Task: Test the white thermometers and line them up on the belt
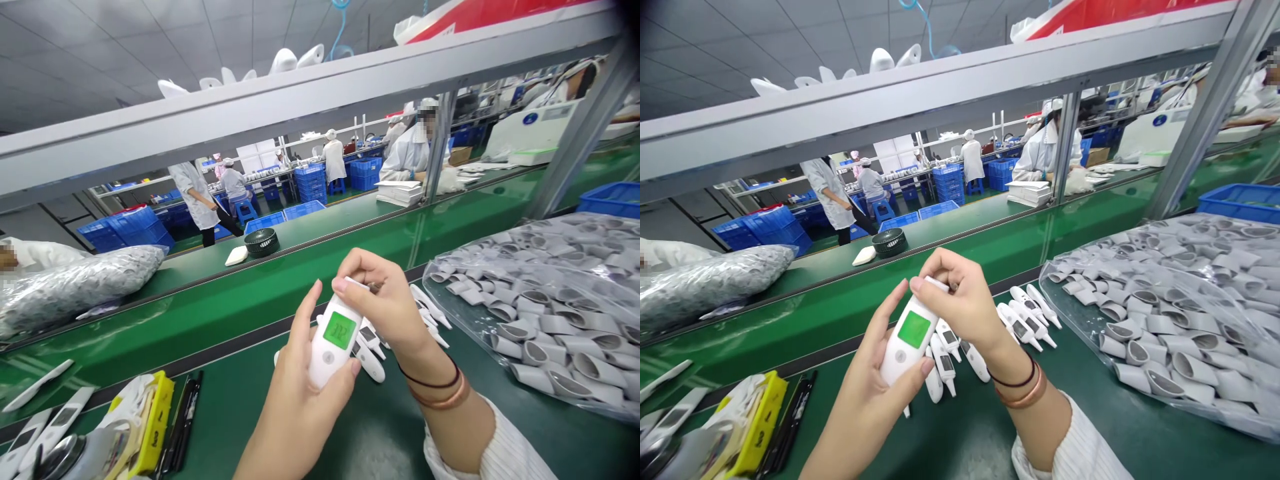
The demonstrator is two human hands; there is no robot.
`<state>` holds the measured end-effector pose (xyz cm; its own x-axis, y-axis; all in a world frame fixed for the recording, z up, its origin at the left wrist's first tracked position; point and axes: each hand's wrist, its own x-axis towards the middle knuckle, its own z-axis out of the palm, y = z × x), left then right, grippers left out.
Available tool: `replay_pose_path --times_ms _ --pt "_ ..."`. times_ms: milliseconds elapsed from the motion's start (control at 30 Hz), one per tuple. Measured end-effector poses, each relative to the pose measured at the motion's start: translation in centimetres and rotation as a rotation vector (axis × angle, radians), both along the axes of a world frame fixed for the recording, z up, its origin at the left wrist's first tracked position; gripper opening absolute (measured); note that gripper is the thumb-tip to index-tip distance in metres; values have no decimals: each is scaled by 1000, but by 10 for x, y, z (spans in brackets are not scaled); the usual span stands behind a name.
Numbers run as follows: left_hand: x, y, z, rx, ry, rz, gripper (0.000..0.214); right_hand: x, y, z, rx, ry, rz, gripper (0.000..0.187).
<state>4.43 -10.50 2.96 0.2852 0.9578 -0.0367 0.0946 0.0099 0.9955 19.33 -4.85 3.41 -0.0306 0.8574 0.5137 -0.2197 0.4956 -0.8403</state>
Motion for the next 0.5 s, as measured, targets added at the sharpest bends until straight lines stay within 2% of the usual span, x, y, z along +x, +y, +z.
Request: replay_pose_path --times_ms 133,233,267,300,367,433,500 --pt "-1 1 10 -8 -41 -83 91 -6 -14 0 74 18 -341 20" --pt "-10 -6 20 31 -19 -75 85 18 -14 3 169 141 -596 19" --pt "-14 -10 22 42 -10 -39 82 30 -11 6 219 216 -693 23" --pt "-18 -15 23 49 2 11 81 41 -7 8 270 318 -732 33" --pt "-22 -21 24 66 33 114 83 55 4 11 238 362 -665 47" --pt "-21 -23 23 103 61 179 88 51 11 11 -19 393 -326 38" --pt "-16 -21 23 156 76 186 92 32 15 9 -226 370 40 36"
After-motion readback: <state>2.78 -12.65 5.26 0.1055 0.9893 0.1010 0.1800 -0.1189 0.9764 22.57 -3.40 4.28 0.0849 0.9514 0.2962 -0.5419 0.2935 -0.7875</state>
